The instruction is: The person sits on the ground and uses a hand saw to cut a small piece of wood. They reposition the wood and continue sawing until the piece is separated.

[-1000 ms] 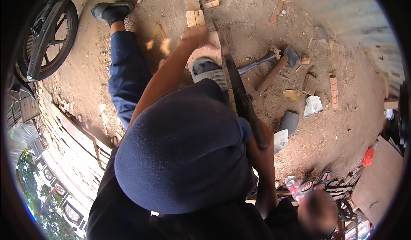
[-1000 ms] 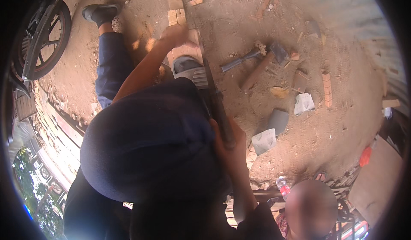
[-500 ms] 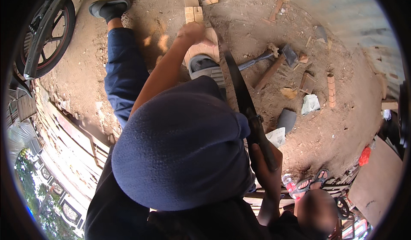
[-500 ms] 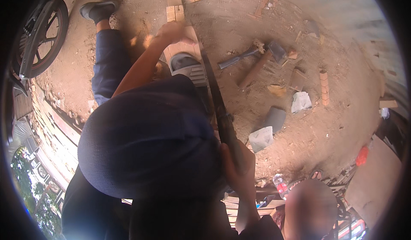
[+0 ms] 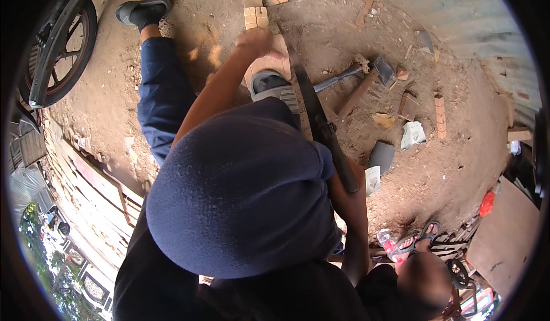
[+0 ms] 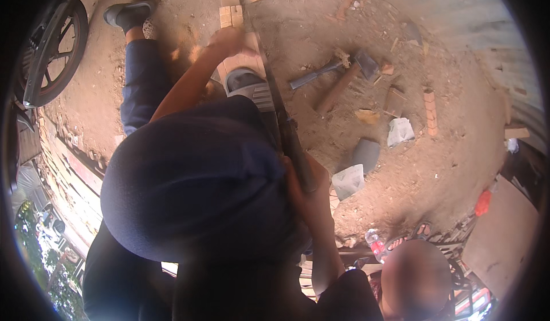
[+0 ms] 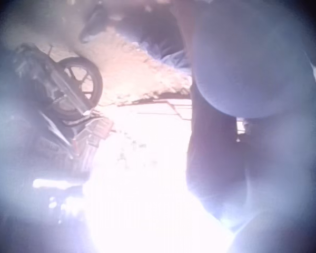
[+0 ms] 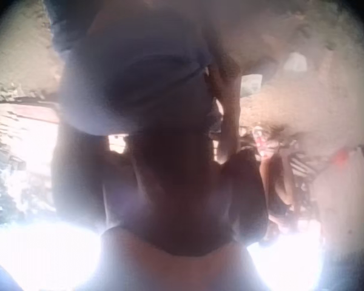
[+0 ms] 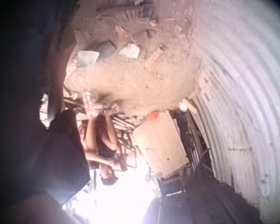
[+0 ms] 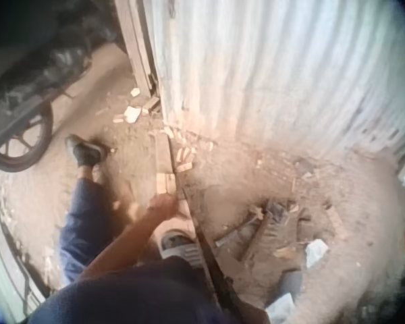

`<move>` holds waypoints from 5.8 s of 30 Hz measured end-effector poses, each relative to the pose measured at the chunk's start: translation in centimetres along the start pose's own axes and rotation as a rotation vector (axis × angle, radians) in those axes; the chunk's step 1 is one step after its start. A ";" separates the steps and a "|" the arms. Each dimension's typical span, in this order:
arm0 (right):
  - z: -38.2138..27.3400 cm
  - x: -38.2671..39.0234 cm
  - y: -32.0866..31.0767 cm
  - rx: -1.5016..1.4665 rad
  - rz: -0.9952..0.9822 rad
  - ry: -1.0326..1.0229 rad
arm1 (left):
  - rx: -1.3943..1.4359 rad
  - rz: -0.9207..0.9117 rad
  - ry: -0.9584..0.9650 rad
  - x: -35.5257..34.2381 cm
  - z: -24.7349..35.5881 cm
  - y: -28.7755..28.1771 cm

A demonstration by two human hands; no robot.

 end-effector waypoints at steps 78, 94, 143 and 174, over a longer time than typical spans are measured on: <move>4.4 -0.6 0.9 0.020 0.034 -0.062 | -0.037 0.281 0.022 0.1 -0.8 1.1; 6.7 -8.2 4.4 -0.022 -0.016 -0.072 | -0.102 0.300 0.043 -0.7 -0.8 1.3; 2.1 -18.5 8.0 -0.065 0.058 -0.144 | -0.095 0.348 0.045 -1.5 -0.7 1.7; 6.1 -14.1 7.6 -0.119 0.131 -0.358 | -0.068 0.244 -0.031 -1.5 -1.1 0.9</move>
Point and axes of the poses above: each hand's wrist, its own x-axis away from the middle knuckle, its own y-axis out of the palm, z = x × y, the point moved 2 cm from there along -x, towards the middle knuckle, and after that the axes turned 4 degrees about y, right-handed, at the moved point
